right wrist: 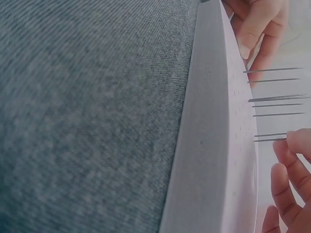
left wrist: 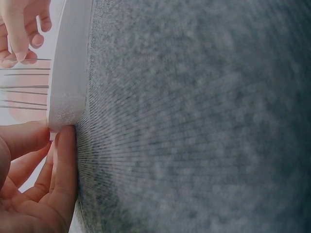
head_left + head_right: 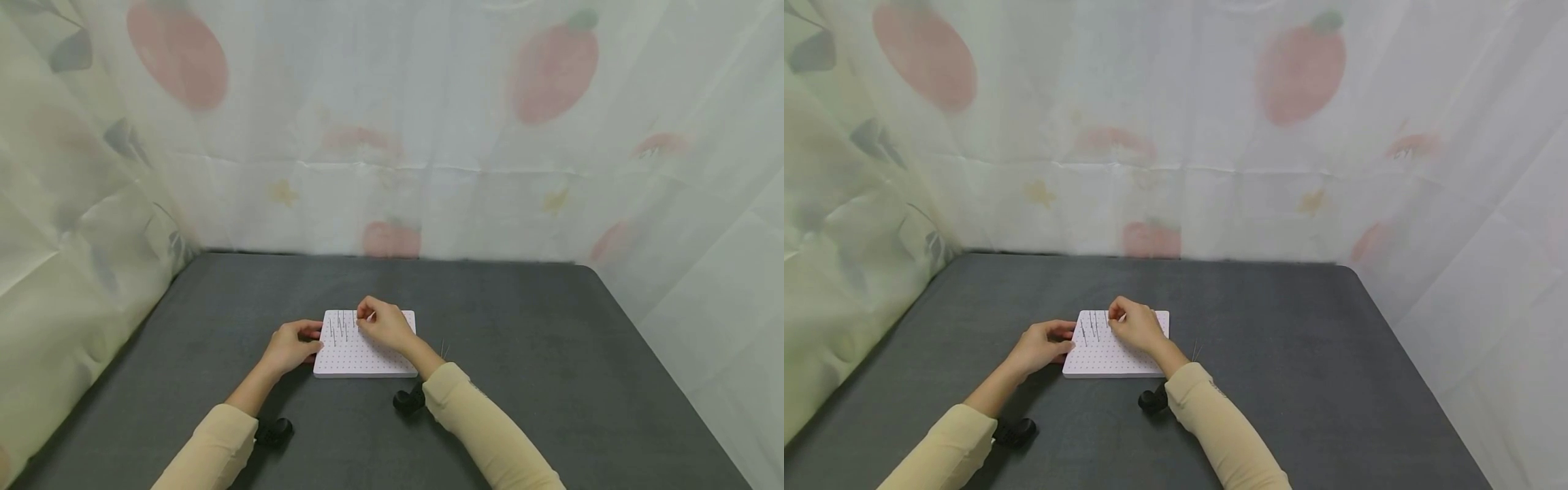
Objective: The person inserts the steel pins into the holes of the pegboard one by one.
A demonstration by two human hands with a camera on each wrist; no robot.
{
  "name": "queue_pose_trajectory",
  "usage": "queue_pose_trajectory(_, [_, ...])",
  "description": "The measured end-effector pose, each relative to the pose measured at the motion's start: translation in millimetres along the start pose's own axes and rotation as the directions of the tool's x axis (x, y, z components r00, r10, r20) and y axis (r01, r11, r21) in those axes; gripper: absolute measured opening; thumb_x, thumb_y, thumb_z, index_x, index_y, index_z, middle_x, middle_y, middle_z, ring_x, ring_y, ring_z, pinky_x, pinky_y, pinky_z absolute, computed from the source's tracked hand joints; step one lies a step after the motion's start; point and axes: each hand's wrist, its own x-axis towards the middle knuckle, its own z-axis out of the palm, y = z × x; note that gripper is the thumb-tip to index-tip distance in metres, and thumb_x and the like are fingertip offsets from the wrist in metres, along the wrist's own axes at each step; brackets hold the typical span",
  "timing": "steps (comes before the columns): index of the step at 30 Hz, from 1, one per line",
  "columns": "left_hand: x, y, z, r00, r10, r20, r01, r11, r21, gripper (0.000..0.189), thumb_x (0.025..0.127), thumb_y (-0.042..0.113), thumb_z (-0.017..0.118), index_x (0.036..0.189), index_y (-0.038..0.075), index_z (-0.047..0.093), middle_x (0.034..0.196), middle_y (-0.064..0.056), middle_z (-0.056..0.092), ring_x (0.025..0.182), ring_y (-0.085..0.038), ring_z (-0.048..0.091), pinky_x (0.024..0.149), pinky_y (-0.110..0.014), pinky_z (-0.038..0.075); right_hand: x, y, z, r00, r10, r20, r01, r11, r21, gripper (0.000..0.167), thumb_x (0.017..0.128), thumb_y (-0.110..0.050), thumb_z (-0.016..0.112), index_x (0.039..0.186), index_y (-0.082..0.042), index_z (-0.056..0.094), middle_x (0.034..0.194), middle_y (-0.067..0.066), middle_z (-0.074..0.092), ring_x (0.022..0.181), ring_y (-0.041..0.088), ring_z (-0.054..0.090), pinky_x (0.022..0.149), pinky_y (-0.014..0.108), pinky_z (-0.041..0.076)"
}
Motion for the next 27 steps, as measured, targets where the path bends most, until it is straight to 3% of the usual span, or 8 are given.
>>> queue_pose_trajectory(19, [0.2, -1.6, -0.7, 1.000, 0.009, 0.005, -0.009, 1.000, -0.012, 0.042, 0.081, 0.004, 0.064, 0.123, 0.001, 0.056, 0.106, -0.017, 0.061, 0.077, -0.016, 0.062, 0.062, -0.031, 0.057, -1.3, 1.9, 2.6, 0.999, -0.029, 0.014, 0.029, 0.999, -0.041, 0.005, 0.084, -0.015, 0.062, 0.086, -0.017, 0.058, 0.081, -0.006, 0.062, 0.071, 0.008, 0.054, 0.062, 0.019, 0.043])
queue_pose_trajectory(27, [0.4, -1.0, -0.5, 1.000, 0.009, 0.011, -0.008, 1.000, -0.021, 0.041, 0.081, 0.004, 0.064, 0.122, 0.002, 0.057, 0.105, -0.015, 0.061, 0.079, -0.016, 0.062, 0.062, -0.030, 0.056, -3.7, 5.2, 5.3, 0.996, -0.086, -0.005, 0.086, 0.993, -0.085, 0.006, 0.082, -0.013, 0.063, 0.084, -0.015, 0.058, 0.077, -0.007, 0.061, 0.069, 0.006, 0.054, 0.060, 0.019, 0.043])
